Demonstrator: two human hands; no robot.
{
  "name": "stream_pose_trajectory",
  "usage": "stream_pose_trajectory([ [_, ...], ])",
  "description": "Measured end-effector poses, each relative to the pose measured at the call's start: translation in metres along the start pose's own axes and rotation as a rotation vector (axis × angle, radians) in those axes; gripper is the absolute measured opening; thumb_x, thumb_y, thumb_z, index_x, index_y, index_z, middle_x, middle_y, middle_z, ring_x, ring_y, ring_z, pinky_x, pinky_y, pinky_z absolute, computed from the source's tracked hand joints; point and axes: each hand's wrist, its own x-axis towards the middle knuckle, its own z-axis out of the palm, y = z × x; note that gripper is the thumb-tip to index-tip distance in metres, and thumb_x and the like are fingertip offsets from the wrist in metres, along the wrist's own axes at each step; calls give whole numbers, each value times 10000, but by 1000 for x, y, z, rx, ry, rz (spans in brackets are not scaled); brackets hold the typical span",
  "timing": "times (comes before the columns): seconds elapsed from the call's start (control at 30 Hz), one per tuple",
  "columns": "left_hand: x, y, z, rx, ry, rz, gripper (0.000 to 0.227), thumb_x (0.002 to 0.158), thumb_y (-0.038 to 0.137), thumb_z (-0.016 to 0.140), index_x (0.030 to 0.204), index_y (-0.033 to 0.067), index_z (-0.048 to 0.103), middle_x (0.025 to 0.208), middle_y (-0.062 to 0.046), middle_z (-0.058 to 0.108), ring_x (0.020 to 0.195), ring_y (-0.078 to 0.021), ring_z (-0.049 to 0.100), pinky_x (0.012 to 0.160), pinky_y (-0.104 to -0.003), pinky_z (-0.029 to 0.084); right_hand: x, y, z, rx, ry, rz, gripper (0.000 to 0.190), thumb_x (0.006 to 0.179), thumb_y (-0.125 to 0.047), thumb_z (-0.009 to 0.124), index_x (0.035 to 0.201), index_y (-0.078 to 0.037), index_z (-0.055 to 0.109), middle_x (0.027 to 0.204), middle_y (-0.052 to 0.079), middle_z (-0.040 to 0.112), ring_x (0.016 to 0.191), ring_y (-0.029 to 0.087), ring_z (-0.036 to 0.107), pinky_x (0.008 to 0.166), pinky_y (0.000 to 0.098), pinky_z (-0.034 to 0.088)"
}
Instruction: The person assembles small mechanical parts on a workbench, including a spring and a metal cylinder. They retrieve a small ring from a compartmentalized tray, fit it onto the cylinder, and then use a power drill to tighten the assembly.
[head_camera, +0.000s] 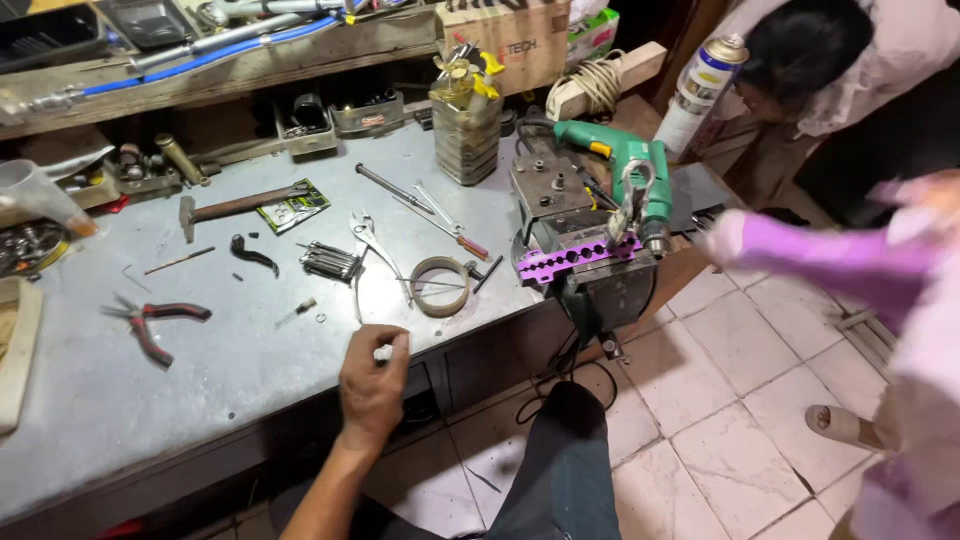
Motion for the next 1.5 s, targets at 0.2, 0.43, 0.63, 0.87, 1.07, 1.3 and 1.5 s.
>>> stream_pose_trajectory([
  [0.2, -50, 70, 2, -293, -266, -376, 114, 926, 229, 659, 887, 137, 716, 851, 13, 707, 812, -135, 650, 743, -285, 482, -43, 46, 141, 61, -295, 241, 108, 902, -164, 686, 950, -74, 720, 868, 19, 770, 762, 135, 723, 745, 251, 572],
  [0.43, -129, 37, 5, -510, -397, -700, 42, 895, 139, 684, 882, 126, 722, 816, 35, 668, 766, -84, 594, 713, -256, 469, -128, 114, 255, 272, -427, 666, 341, 832, -253, 817, 1131, -93, 779, 1052, 39, 725, 1016, 146, 674, 931, 281, 495],
  [0.63, -159, 21, -1, -806, -293, -920, 68, 914, 98, 735, 864, 80, 694, 830, -5, 688, 786, -85, 598, 738, -250, 504, -142, 116, 271, 322, -484, 716, 187, 911, -223, 741, 982, -62, 806, 882, 15, 730, 861, 118, 669, 805, 264, 508],
  [0.87, -130, 55, -18, -434, -249, -768, 106, 901, 207, 691, 888, 120, 750, 838, 24, 761, 782, -79, 666, 748, -263, 534, -138, 109, 277, 285, -370, 752, 133, 925, -127, 703, 1026, -57, 753, 1036, 60, 762, 991, 148, 704, 909, 278, 537],
  [1.07, -121, 59, -15, -259, -233, -599, 70, 892, 224, 703, 907, 157, 715, 889, 31, 721, 829, -125, 663, 763, -289, 491, -126, 102, 282, 223, -304, 841, 195, 942, -167, 676, 1080, -68, 771, 991, 35, 776, 893, 110, 683, 818, 248, 534],
  [1.3, -129, 59, -21, -195, -235, -504, 151, 892, 195, 695, 1031, 138, 693, 945, 3, 703, 878, -166, 659, 824, -309, 509, -135, 100, 286, 203, -313, 756, 208, 948, -145, 674, 1126, -75, 756, 1051, 23, 758, 991, 116, 688, 910, 256, 531],
  [1.5, -121, 59, -23, -183, -212, -436, 67, 908, 153, 687, 964, 117, 692, 912, -22, 678, 841, -177, 644, 787, -323, 499, -139, 107, 287, 169, -342, 674, 196, 936, -159, 693, 1114, -88, 732, 1048, 21, 744, 985, 123, 694, 905, 253, 529],
])
